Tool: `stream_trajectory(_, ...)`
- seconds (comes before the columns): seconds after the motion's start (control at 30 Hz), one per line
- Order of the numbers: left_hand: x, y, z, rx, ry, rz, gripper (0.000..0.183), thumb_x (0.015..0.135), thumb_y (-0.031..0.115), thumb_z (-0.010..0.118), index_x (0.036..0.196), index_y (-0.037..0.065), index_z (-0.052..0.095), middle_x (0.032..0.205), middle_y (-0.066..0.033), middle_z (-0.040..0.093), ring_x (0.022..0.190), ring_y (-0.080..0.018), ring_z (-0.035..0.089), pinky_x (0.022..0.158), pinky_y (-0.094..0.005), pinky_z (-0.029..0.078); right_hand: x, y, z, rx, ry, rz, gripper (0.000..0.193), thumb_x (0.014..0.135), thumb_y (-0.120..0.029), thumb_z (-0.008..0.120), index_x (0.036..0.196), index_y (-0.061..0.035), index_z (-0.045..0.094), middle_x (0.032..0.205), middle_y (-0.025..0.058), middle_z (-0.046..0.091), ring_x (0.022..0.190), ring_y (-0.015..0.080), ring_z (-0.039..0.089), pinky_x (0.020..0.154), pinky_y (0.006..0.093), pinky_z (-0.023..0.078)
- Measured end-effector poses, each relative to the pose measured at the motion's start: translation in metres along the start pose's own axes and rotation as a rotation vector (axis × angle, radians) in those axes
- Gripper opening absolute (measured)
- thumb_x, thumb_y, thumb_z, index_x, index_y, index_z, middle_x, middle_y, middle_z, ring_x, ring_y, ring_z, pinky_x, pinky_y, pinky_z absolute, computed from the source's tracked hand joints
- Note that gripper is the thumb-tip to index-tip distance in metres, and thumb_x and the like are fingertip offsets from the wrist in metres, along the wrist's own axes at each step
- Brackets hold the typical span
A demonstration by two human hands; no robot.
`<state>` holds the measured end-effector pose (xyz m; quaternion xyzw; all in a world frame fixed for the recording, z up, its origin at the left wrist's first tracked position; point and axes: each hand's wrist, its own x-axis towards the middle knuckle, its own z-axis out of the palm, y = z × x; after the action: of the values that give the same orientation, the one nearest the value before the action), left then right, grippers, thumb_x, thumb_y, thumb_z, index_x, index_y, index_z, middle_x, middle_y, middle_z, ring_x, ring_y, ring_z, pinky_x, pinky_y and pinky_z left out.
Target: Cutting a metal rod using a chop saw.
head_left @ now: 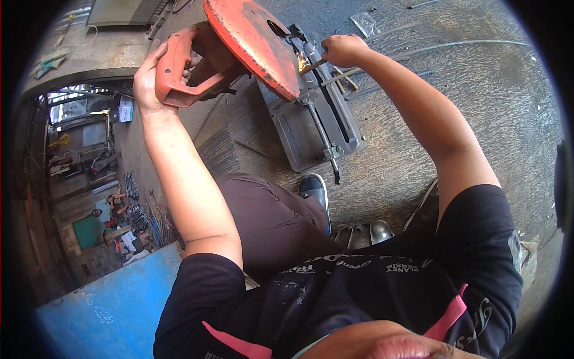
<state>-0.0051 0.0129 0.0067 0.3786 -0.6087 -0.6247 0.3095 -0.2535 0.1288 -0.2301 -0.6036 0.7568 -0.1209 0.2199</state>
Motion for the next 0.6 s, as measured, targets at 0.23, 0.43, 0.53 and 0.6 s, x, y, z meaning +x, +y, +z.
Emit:
stream_trajectory(0.23, 0.003, 0.002, -0.009, 0.032, -0.07, -0.045, 0.04, 0.092, 0.023, 0.047, 0.115, -0.009, 0.052, 0.094, -0.0185, 0.063, 0.075, -0.028, 0.061, 0.063, -0.0316, 0.046, -0.004, -0.008, -0.005, 0.011, 0.016, 0.037, 0.035, 0.086, -0.03, 0.051, 0.112, -0.0111, 0.064, 0.113, 0.0114, 0.066, 0.109, 0.0256, 0.061, 0.096, 0.0413, 0.043)
stream_trajectory(0.43, -0.002, 0.0, 0.004, -0.008, -0.02, -0.005, 0.036, 0.09, 0.022, 0.053, 0.112, -0.007, 0.05, 0.082, -0.0167, 0.062, 0.06, -0.0228, 0.061, 0.051, -0.0282, 0.049, -0.007, -0.009, -0.008, -0.004, -0.006, 0.042, 0.036, 0.085, -0.027, 0.049, 0.113, -0.0116, 0.064, 0.115, 0.0118, 0.065, 0.11, 0.0251, 0.061, 0.096, 0.0414, 0.042)
stream_trajectory(0.53, -0.002, 0.0, 0.004, -0.018, -0.025, -0.013, 0.036, 0.09, 0.022, 0.054, 0.112, -0.007, 0.05, 0.082, -0.0167, 0.062, 0.06, -0.0226, 0.061, 0.05, -0.028, 0.049, -0.009, -0.01, -0.008, -0.012, -0.01, 0.046, 0.036, 0.085, -0.028, 0.049, 0.113, -0.012, 0.064, 0.115, 0.0116, 0.065, 0.11, 0.0251, 0.061, 0.096, 0.0416, 0.042)
stream_trajectory(0.6, -0.001, 0.0, 0.001, -0.024, -0.04, -0.012, 0.036, 0.09, 0.021, 0.054, 0.112, -0.007, 0.049, 0.083, -0.0167, 0.062, 0.061, -0.0226, 0.061, 0.05, -0.028, 0.049, -0.01, -0.01, -0.008, -0.014, 0.001, 0.042, 0.036, 0.085, -0.028, 0.049, 0.113, -0.0121, 0.064, 0.115, 0.0114, 0.065, 0.11, 0.0251, 0.061, 0.097, 0.0417, 0.042)
